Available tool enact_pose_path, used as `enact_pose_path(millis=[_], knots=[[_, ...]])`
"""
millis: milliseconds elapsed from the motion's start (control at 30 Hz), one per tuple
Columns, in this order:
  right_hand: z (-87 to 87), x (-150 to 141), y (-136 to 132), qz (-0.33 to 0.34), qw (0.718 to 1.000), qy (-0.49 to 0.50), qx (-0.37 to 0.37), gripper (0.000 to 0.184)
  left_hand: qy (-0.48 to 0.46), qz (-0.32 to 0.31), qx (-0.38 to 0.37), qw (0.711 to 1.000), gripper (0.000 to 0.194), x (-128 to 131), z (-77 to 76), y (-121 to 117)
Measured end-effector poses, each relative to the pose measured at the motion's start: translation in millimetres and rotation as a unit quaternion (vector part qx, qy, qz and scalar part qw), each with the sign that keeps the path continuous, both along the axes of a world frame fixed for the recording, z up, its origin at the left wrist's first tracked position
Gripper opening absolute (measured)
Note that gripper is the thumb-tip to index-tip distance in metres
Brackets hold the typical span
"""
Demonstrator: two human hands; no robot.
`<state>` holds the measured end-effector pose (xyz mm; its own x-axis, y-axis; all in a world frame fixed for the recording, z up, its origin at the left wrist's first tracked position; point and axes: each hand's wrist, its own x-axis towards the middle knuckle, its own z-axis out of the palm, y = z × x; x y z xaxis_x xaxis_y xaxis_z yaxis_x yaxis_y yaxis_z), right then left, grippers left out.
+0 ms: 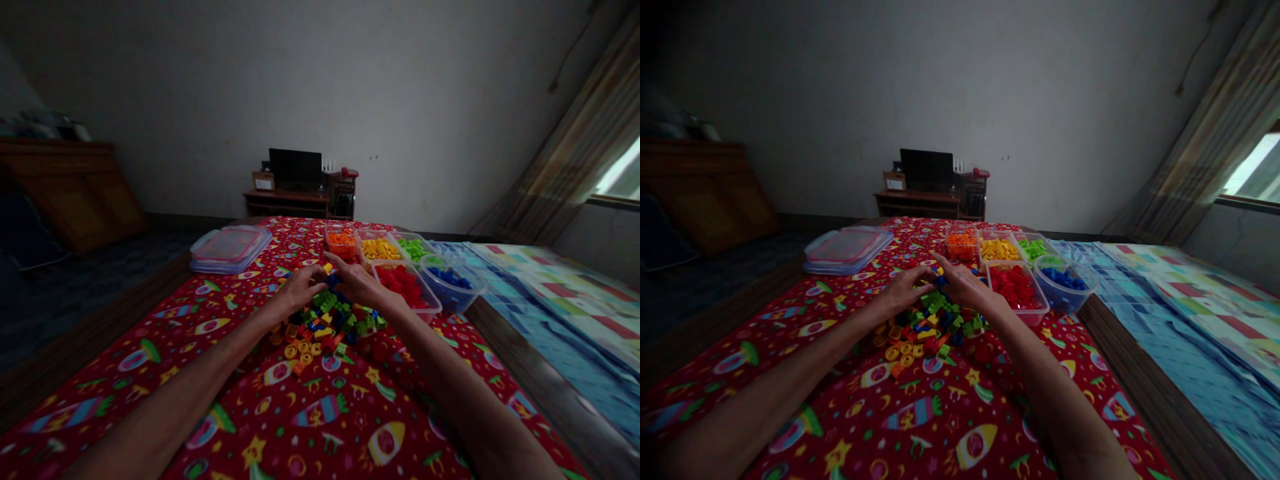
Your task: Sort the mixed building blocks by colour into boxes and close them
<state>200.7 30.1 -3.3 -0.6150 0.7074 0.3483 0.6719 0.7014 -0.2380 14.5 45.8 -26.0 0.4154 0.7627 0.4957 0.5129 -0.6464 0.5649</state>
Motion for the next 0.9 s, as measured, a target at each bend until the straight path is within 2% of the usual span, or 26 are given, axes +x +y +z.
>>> enact_pose_path(millis=[67,167,300,433,533,600,700,833,900], knots=[[0.5,0,-2,-0.001,1.0,-0.013,-0.004,0.075,-0.035,0.005,-0.022,0.999,0.009,0,-0.1,1],[2.4,1,-6,-0.037,0.999,-0.017,0.005,0.073,-0.115,0.036,-0.077,0.99,0.018,-1,1.5,2],[7.8,1,-9,-0.091,0.995,0.028,0.027,0.058,-0.252,0.028,-0.222,0.941,0.036,-2,5.0,2],[11.1,-3,-11,-0.037,0.997,0.061,0.014,0.046,-0.323,0.006,-0.325,0.889,0.038,2,11.2,-5],[10.4,-5,-12,0.003,0.999,0.051,0.006,0.043,-0.312,-0.02,-0.348,0.884,0.038,6,14.2,-11],[11.5,-4,-12,-0.008,0.999,0.042,0.017,0.039,-0.291,-0.03,-0.336,0.895,0.037,7,13.5,-11],[19.9,5,-12,-0.061,0.996,0.045,0.048,0.031,-0.254,-0.025,-0.274,0.927,0.035,5,9.2,-4],[37.3,42,-6,-0.177,0.976,0.049,0.119,0.032,-0.133,0.017,-0.113,0.984,0.026,-1,3.8,4],[43.4,70,-2,-0.256,0.953,0.043,0.156,0.035,-0.057,0.034,-0.034,0.997,0.02,-1,1.8,2]])
